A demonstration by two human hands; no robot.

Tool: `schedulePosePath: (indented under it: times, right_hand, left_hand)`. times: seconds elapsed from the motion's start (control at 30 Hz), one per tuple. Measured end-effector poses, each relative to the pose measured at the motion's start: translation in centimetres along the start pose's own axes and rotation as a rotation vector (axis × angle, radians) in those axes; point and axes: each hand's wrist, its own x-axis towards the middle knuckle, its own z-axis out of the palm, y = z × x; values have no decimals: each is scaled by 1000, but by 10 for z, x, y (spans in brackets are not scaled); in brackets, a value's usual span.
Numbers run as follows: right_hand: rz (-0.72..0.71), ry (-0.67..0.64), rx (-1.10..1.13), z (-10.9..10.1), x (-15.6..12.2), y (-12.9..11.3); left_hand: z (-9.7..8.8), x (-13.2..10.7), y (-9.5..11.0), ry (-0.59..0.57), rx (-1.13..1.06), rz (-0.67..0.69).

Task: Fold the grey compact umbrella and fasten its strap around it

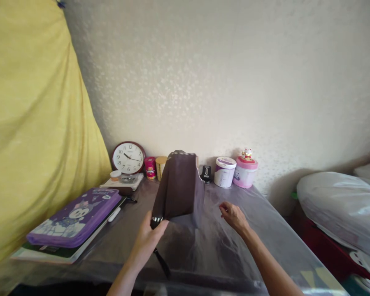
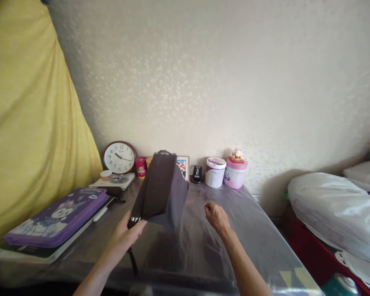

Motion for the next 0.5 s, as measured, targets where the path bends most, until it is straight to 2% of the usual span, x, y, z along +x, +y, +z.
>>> schedulePosePath:
  times: [0.07,0.13,0.17,0.27,0.33,0.37,0.47,0.5]
  right_hand:
    - [-10,-8,-16,0,0,0]
    - [-21,-16,-29,0,0,-1]
    - [-25,-19,-33,0,0,-1]
    - [-28,-20,-41,-1,-1,-1]
    - [-22,-19,-39,-1,-1,0]
    - [-18,-19,-36,0,-1,0]
    - [-18,-18,-14,1,-2,1]
    - [-23,-18,-2,1,-3,1]
  left_hand:
    - [-2,1,3,154,153,79]
    - [-3,2,2,182,161,98]
    - [-3,3,0,132,84,62]
    - [0,2,-5,-125,-278,-106]
    - [1,1,-5,-207,-370,-118]
    - [1,0,-3,-182,-322,-74]
    - [0,-1,4,40,-18,77]
    - [0,-1,5,62,26,101]
